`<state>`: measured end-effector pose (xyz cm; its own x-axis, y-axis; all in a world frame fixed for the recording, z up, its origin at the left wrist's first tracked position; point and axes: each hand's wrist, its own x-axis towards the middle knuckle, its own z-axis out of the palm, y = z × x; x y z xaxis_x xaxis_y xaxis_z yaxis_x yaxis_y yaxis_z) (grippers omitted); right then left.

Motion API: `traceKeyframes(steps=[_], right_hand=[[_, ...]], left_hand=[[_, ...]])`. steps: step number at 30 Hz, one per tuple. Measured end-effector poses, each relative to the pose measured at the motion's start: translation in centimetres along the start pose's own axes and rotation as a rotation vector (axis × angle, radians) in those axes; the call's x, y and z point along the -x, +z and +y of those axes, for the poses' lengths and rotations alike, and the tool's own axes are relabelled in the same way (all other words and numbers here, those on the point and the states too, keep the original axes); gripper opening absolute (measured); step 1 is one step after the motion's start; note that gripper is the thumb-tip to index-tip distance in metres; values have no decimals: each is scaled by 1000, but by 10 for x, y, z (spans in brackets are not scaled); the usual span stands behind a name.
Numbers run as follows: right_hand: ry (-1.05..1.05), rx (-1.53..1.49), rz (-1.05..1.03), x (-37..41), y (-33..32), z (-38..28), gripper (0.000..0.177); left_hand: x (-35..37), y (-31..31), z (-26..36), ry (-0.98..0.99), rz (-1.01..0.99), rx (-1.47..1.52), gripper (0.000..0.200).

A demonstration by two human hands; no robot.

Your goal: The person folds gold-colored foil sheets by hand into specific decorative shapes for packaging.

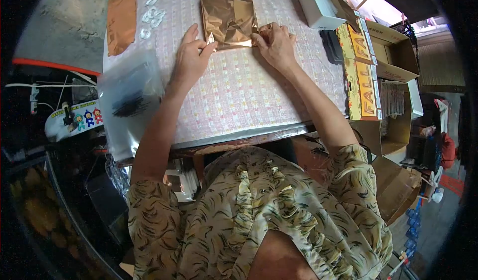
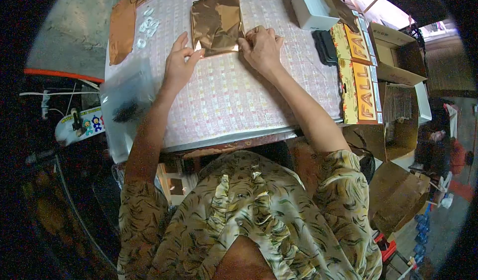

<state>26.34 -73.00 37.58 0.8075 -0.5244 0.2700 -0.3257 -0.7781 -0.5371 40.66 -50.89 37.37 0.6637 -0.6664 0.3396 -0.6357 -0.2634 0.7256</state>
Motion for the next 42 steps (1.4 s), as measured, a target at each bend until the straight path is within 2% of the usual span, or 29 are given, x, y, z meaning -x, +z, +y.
traceKeyframes(steps=[2,4,5,6,8,9,13,19,21,23,26,30,34,36,38,39,41,42], right_hand=[[10,35,5,0,-7,-9,35],[-104,196,77,2,-16,-21,36],[-116,196,85,2,-19,-27,48],[-117,195,96,1,-17,-32,48],[-375,320,268,-1,-10,-42,61],[-365,371,139,-1,-6,-47,69],[-313,372,51,-11,27,-41,69],[-223,406,-48,-17,37,-36,74],[-216,384,-55,-17,37,-36,74],[-209,362,-63,-16,38,-35,74],[-200,359,-34,-15,40,-35,74],[-177,347,-16,-14,38,-37,74],[-180,348,-12,-14,39,-36,74],[-179,346,-10,-15,40,-35,74],[-184,376,-23,-15,40,-34,74],[-185,376,-27,-14,40,-35,74],[-177,382,-22,-15,42,-35,73],[-181,383,-21,-16,42,-34,73]], left_hand=[[1,0,2,-22,2,10,27],[0,0,2,-18,1,18,27],[0,-1,2,-26,-6,25,28],[0,-1,1,-15,-4,22,28],[-1,-2,0,-27,-26,5,29],[-1,-2,0,-13,-27,3,29],[0,-3,5,-45,-35,20,26],[0,-4,1,-51,-46,9,24],[1,-2,1,-55,-44,2,24],[0,0,3,-2,47,-7,33],[1,-6,11,-73,6,13,28],[0,-4,10,-93,50,24,33],[1,-8,19,-71,49,-95,21],[-5,-11,31,-83,79,-147,25],[-13,-17,49,186,-15,-509,49],[-16,-16,45,182,-15,-509,49],[-30,-9,29,349,-230,-648,60],[-31,-6,22,349,-226,-649,60]])
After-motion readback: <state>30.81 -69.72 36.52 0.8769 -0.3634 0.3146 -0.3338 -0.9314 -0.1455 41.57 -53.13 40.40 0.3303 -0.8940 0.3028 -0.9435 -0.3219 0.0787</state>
